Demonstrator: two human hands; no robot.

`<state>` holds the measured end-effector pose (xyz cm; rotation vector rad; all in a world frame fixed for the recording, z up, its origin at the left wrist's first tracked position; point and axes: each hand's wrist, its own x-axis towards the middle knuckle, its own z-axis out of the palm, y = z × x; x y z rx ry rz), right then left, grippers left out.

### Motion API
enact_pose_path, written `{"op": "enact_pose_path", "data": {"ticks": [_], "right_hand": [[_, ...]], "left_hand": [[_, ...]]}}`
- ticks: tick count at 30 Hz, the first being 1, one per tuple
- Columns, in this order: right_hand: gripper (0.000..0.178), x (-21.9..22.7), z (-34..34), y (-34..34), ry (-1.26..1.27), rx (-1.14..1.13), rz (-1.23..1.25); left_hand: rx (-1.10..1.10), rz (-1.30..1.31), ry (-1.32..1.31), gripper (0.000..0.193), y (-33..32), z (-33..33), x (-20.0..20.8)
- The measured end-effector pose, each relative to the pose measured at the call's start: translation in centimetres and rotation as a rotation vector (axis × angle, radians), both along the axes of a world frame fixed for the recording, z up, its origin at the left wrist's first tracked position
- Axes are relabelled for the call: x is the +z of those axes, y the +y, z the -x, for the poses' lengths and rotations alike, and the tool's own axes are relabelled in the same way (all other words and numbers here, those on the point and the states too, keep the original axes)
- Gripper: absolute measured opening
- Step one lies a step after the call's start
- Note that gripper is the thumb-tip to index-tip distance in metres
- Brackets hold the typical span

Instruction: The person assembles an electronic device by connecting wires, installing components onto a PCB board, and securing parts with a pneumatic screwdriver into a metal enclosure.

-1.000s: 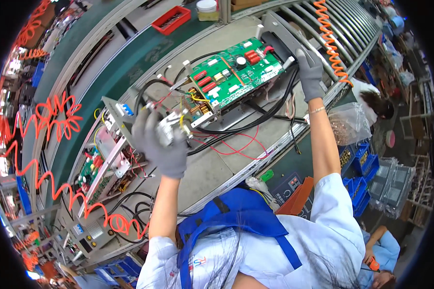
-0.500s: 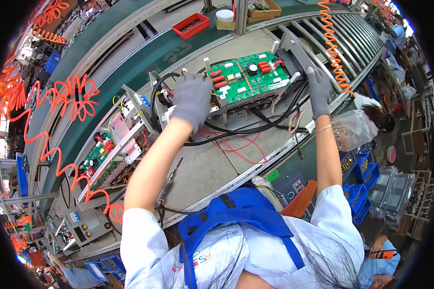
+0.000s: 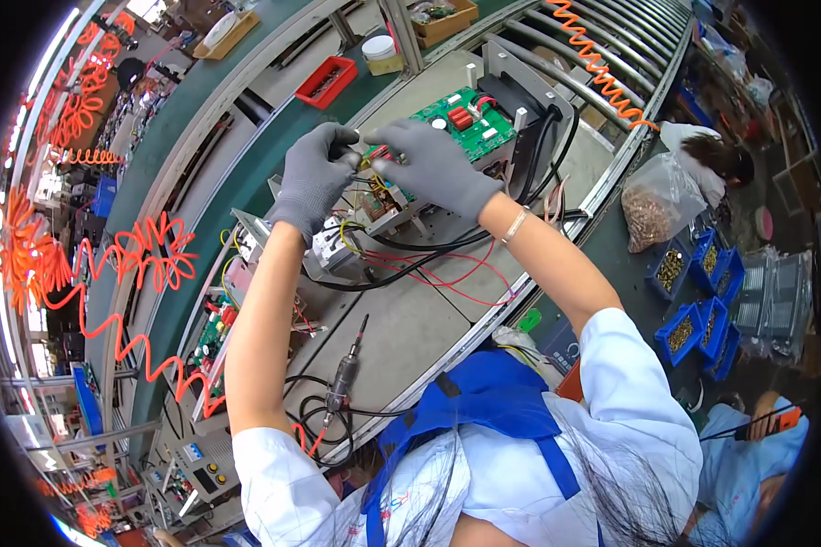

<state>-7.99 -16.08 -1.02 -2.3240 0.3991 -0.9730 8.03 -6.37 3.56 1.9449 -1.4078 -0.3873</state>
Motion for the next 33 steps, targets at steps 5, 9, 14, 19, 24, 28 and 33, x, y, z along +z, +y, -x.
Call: {"op": "enact_pose_path", "data": {"ticks": [5,9,14,19,24,28,33], "right_hand": [[0.029,-0.9,-0.3,-0.6,0.187,0.01,-0.06],[0.029,-1.3,0.7,-0.9,0.158,-0.097,-0.182],[0.031,-2.1,1.1,-0.4,0.08,-0.191,-0.045],[0.032,-2.8,1.5,-1.1,0.015,-0.197,0.286],[0.025,-3.7,4.3,-1.4,-0.459,-0.133,-1.067],[0.022,-4.9,6.8,-1.0,-0.139,-0.167,-0.639],[0.023,-3.5,6.6,0.7,-0.034,-0.148,-0.302]], "left_hand": [[-0.02,0.007,0.459,0.027,-0.7,1.1,-0.2],[-0.129,0.058,0.094,0.022,-1.4,2.2,-1.8],[-0.082,0.035,0.247,0.016,-2.9,2.1,-3.4],[0.174,-0.175,0.681,0.021,-4.0,1.9,-3.8],[0.157,0.222,0.231,0.025,0.4,5.5,-4.0],[0.2,0.088,0.414,0.017,9.7,10.1,-9.6],[0.166,0.486,0.066,0.022,6.6,12.4,-8.3]]}}
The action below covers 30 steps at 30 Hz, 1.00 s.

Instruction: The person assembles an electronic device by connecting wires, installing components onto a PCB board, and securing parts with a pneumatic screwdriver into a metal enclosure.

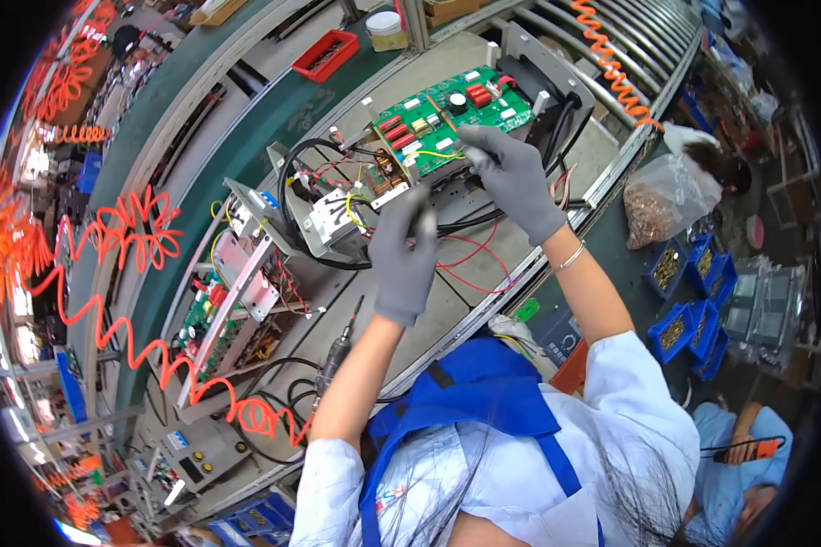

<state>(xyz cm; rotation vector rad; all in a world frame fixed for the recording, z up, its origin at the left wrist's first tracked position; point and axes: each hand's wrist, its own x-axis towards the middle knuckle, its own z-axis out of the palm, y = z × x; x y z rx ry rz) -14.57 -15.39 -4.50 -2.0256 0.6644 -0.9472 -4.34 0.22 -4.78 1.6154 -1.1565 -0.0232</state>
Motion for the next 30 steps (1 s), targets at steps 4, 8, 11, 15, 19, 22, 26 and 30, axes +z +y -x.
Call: {"op": "enact_pose_path", "data": {"ticks": [4,8,11,15,19,22,26,30], "right_hand": [[0.019,1.1,-0.8,0.8,-0.19,0.059,0.132],[0.021,0.7,-1.8,0.5,-0.264,0.05,0.121],[0.021,0.2,-2.3,-0.2,-0.296,0.074,0.135],[0.021,0.2,-3.1,-1.3,-0.254,0.05,0.189],[0.018,0.9,-3.0,-2.3,-0.048,-0.057,0.588],[0.016,0.7,-3.0,-2.7,-0.013,-0.027,0.687],[0.009,2.7,-2.8,-1.4,-0.341,0.025,0.364],[0.013,-3.5,0.9,-4.8,-0.944,0.027,-0.92]], "left_hand": [[-0.008,-0.011,0.067,0.026,-4.9,-2.1,2.4],[-0.221,-0.219,0.46,0.024,-7.1,-4.8,2.8],[-0.311,-0.248,0.742,0.023,-7.7,-5.4,5.0],[-0.327,-0.284,0.859,0.023,-7.9,-6.8,4.6],[-0.203,-0.306,0.787,0.02,-8.4,-6.8,4.6],[-0.153,-0.355,0.592,0.019,-9.3,-6.8,4.7],[-0.089,-0.329,0.425,0.019,-9.0,-7.0,4.2],[0.079,-0.077,0.152,0.023,-2.9,-2.0,3.6]]}}
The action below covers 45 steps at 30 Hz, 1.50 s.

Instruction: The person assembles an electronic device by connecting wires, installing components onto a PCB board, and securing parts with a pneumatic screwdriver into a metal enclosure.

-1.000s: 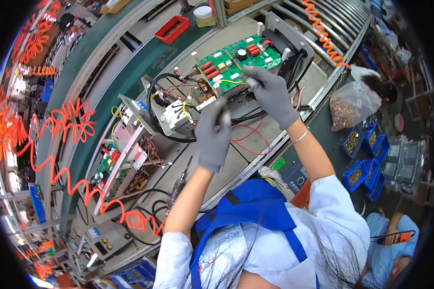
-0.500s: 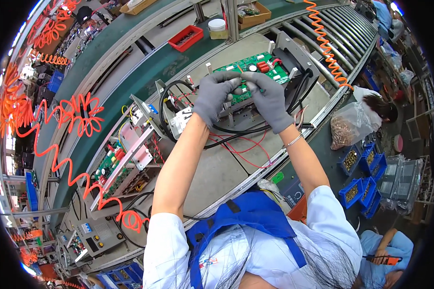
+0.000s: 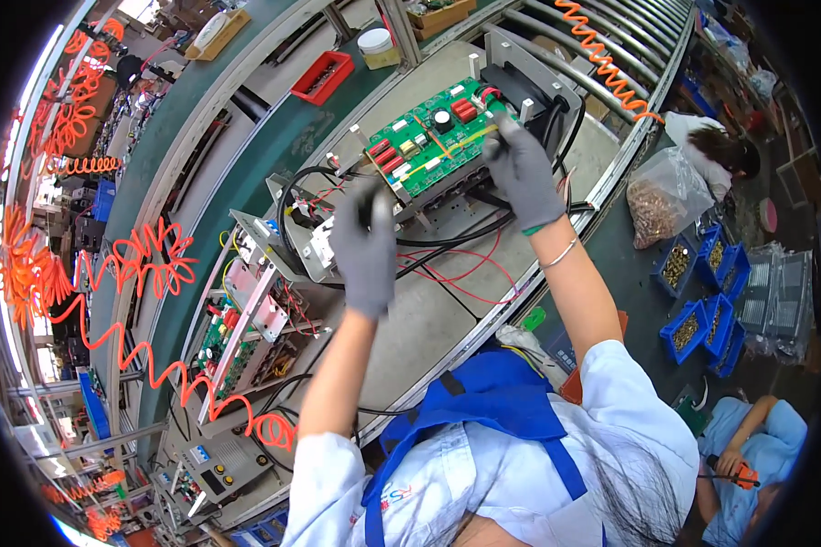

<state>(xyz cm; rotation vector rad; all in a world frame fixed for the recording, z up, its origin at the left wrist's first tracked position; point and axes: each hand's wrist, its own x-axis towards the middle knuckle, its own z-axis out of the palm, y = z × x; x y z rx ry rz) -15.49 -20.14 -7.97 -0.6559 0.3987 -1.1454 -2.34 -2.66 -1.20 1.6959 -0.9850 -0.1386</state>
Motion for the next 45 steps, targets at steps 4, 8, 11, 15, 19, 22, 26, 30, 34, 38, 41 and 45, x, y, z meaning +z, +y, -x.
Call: {"op": "enact_pose_path", "data": {"ticks": [4,8,11,15,19,22,26,30,34,38,41,45], "right_hand": [[0.017,-7.3,2.5,0.5,-0.357,0.241,-0.51],[0.013,-10.8,5.1,3.8,-0.379,0.042,-0.598],[0.012,-10.7,6.6,7.0,-0.215,0.002,-0.533],[0.022,-12.0,8.4,11.8,0.22,0.287,-0.482],[0.034,-11.7,6.3,16.9,0.596,0.465,-0.402],[0.038,-14.1,3.7,18.2,0.64,0.569,-0.366],[0.03,-17.0,-3.6,19.7,0.658,0.678,0.039],[0.024,-22.3,-4.3,15.2,0.538,0.5,0.074],[0.031,-16.3,-4.8,16.1,1.148,0.251,0.516],[0.032,-13.9,-3.2,17.1,0.945,0.047,0.545],[0.033,-15.2,-2.6,16.9,0.974,0.089,0.572],[0.033,-14.1,-2.6,17.3,0.993,0.131,0.489]], "left_hand": [[-0.085,-0.132,0.568,0.028,8.1,2.8,-8.8],[0.212,0.054,0.657,0.035,8.1,3.4,-15.6],[0.248,0.122,0.88,0.042,9.1,2.8,-18.2],[0.1,0.156,1.324,0.044,13.0,2.2,-24.5],[0.125,0.623,1.611,0.039,11.6,0.5,-24.5],[-0.043,0.772,1.966,0.036,9.9,-0.4,-23.8],[-0.602,0.408,1.468,0.031,11.1,-4.2,-30.9],[-0.163,-0.452,1.083,0.038,4.6,-1.4,-19.7],[0.173,-0.328,-0.03,0.048,5.7,-3.0,-21.7],[0.013,-0.157,-0.49,0.071,5.2,-3.6,-20.5],[0.024,-0.416,-0.328,0.056,4.5,-2.9,-20.3],[0.23,-0.47,-0.223,0.04,3.2,-3.1,-22.9]]}}
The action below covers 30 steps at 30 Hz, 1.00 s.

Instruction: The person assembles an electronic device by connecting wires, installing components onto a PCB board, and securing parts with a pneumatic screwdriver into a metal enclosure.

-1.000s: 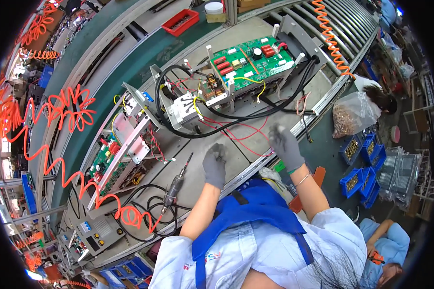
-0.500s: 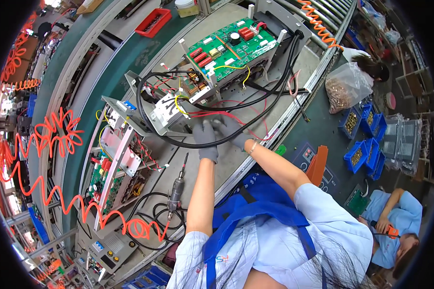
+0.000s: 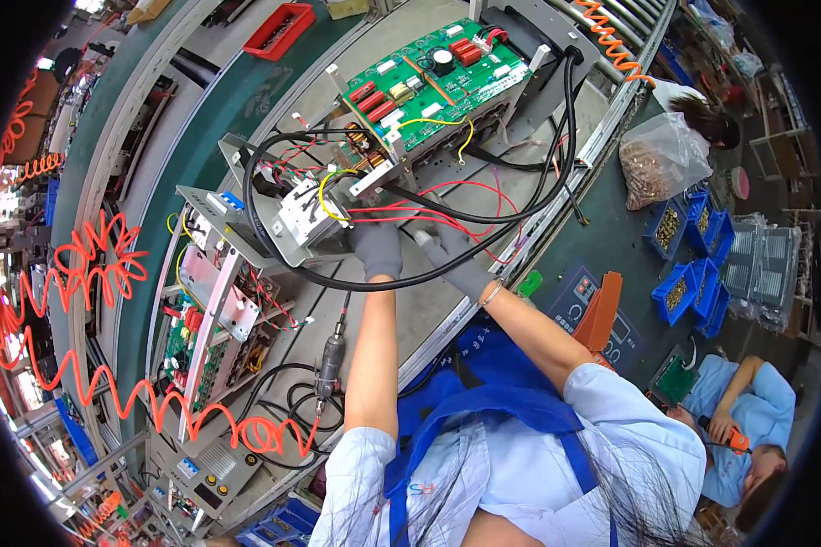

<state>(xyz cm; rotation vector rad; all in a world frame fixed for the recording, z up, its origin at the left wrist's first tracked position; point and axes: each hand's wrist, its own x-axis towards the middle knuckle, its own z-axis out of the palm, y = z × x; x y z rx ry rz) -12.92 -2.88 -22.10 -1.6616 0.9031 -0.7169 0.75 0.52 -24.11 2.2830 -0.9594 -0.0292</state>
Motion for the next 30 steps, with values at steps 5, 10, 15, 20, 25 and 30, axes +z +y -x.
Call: {"op": "enact_pose_path", "data": {"ticks": [5,10,15,20,25,30], "right_hand": [[0.032,-3.4,-0.4,1.0,-0.014,0.095,-0.194],[0.031,-6.4,2.9,2.3,-0.062,-0.009,-0.428],[0.037,-3.1,5.0,4.5,0.035,0.243,-0.61],[0.04,-0.1,1.4,11.6,0.196,0.536,-0.889],[0.055,-1.1,-5.1,20.6,0.178,0.561,-1.011],[0.031,-2.6,-10.4,27.0,0.252,0.472,-1.052]], "left_hand": [[-0.166,0.367,0.749,0.037,1.3,0.5,-4.6],[-0.018,0.36,1.104,0.051,7.0,4.5,-7.1],[0.553,0.46,1.596,0.056,22.1,9.6,0.7],[1.16,0.623,1.055,0.047,38.7,9.0,3.5],[0.923,0.56,0.63,0.055,46.2,4.8,4.3],[0.291,-0.046,0.73,0.046,45.4,5.1,6.7]]}}
